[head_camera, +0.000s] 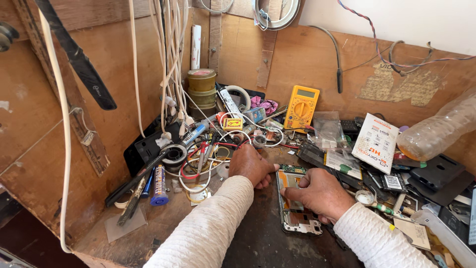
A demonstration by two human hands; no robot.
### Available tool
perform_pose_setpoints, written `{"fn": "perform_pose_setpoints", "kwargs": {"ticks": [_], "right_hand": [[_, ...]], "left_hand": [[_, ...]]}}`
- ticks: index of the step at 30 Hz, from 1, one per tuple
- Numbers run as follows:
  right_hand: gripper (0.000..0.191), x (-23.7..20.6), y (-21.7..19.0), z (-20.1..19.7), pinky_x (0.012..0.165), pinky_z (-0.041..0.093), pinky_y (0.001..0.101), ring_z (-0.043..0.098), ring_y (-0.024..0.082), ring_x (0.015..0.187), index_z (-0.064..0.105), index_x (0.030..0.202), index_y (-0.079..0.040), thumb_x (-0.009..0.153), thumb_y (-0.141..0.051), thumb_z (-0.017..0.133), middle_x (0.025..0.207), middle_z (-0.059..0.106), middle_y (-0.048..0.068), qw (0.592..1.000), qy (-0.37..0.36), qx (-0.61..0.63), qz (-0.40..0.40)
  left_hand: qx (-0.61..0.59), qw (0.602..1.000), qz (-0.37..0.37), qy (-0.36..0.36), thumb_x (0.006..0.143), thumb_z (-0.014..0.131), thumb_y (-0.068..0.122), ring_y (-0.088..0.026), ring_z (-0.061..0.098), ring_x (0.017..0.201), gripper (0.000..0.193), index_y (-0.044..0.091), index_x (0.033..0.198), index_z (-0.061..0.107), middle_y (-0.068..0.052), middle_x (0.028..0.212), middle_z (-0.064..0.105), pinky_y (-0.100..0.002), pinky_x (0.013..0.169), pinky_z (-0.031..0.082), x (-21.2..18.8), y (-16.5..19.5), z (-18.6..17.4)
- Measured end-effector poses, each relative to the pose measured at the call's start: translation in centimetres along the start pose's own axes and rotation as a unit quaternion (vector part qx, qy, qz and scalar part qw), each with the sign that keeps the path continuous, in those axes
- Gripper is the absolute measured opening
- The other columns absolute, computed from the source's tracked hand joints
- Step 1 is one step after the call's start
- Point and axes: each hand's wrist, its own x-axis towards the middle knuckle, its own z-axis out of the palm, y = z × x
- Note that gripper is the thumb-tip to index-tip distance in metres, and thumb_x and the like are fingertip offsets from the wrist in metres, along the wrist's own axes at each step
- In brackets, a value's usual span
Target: The person holds a small green circuit board and aligns it with a smartphone chassis. They use a black plastic spudger to press and adjust the board into place, then set the spudger down and continue to adjust the board with their fingers. The person then picks up a screwdriver and appears to prepare to secure the board.
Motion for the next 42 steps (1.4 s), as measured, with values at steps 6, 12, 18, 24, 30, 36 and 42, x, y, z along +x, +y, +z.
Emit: {"fn": "perform_pose_setpoints", "kwargs": {"ticks": [6, 12, 18, 24, 30, 36, 42], "right_hand": [[0.042, -0.8, -0.1, 0.0, 0.031, 0.035, 0.0348, 0.048, 0.018, 0.031, 0.065, 0.081, 0.004, 0.074, -0.031, 0.087, 0.051, 0.061, 0.010, 1.000, -0.011, 0.011, -0.013], [0.041, -1.7, -0.2, 0.0, 0.030, 0.034, 0.0352, 0.047, 0.018, 0.030, 0.063, 0.079, 0.001, 0.072, -0.031, 0.088, 0.050, 0.060, 0.010, 1.000, -0.007, 0.010, -0.008], [0.041, -2.1, 0.0, -0.1, 0.030, 0.034, 0.0355, 0.048, 0.018, 0.030, 0.066, 0.076, 0.004, 0.072, -0.032, 0.087, 0.049, 0.063, 0.011, 1.000, -0.012, 0.015, -0.015], [0.042, -2.0, 0.2, 0.2, 0.030, 0.035, 0.0355, 0.049, 0.019, 0.030, 0.066, 0.074, 0.004, 0.073, -0.033, 0.087, 0.049, 0.061, 0.012, 1.000, -0.011, -0.004, -0.006], [0.041, -2.4, 0.4, 0.2, 0.030, 0.035, 0.0345, 0.048, 0.018, 0.030, 0.070, 0.072, 0.004, 0.074, -0.035, 0.085, 0.048, 0.062, 0.010, 1.000, -0.023, 0.001, -0.006], [0.042, -2.7, 0.4, 0.0, 0.030, 0.034, 0.0332, 0.046, 0.017, 0.029, 0.075, 0.068, 0.004, 0.076, -0.037, 0.084, 0.046, 0.061, 0.010, 0.999, -0.044, 0.001, -0.005], [0.042, -2.8, 0.2, 0.1, 0.030, 0.035, 0.0340, 0.048, 0.018, 0.029, 0.072, 0.070, 0.004, 0.075, -0.036, 0.084, 0.046, 0.061, 0.010, 1.000, -0.029, -0.008, -0.002]], "left_hand": [[0.006, 1.000, -0.011, 0.004, 0.082, 0.086, 0.022, -0.014, 0.068, 0.047, 0.029, -0.003, 0.071, 0.075, -0.010, 0.060, 0.072, -0.029, 0.045, 0.056, -0.1, 0.2, -0.2], [0.000, 1.000, -0.004, 0.001, 0.082, 0.086, 0.021, -0.014, 0.068, 0.048, 0.030, -0.004, 0.071, 0.075, -0.010, 0.061, 0.073, -0.029, 0.045, 0.056, -0.2, 0.1, -0.2], [-0.003, 1.000, 0.001, 0.007, 0.082, 0.086, 0.021, -0.014, 0.068, 0.047, 0.030, -0.005, 0.071, 0.075, -0.010, 0.060, 0.072, -0.029, 0.045, 0.056, -0.4, 0.2, -0.2], [0.005, 1.000, 0.003, 0.006, 0.082, 0.085, 0.022, -0.014, 0.068, 0.047, 0.030, -0.004, 0.071, 0.075, -0.010, 0.060, 0.073, -0.029, 0.045, 0.056, -0.2, 0.0, -0.1], [0.008, 1.000, 0.004, 0.004, 0.082, 0.085, 0.022, -0.014, 0.068, 0.048, 0.030, -0.004, 0.071, 0.076, -0.009, 0.060, 0.073, -0.029, 0.045, 0.056, 0.0, -0.1, 0.0], [-0.001, 1.000, 0.008, 0.002, 0.082, 0.085, 0.020, -0.014, 0.068, 0.047, 0.028, -0.003, 0.071, 0.076, -0.010, 0.060, 0.072, -0.029, 0.045, 0.056, -0.1, -0.2, 0.0], [-0.001, 1.000, 0.004, 0.004, 0.082, 0.085, 0.020, -0.014, 0.068, 0.047, 0.029, -0.004, 0.071, 0.076, -0.010, 0.060, 0.072, -0.029, 0.045, 0.055, -0.3, 0.0, -0.1]]}}
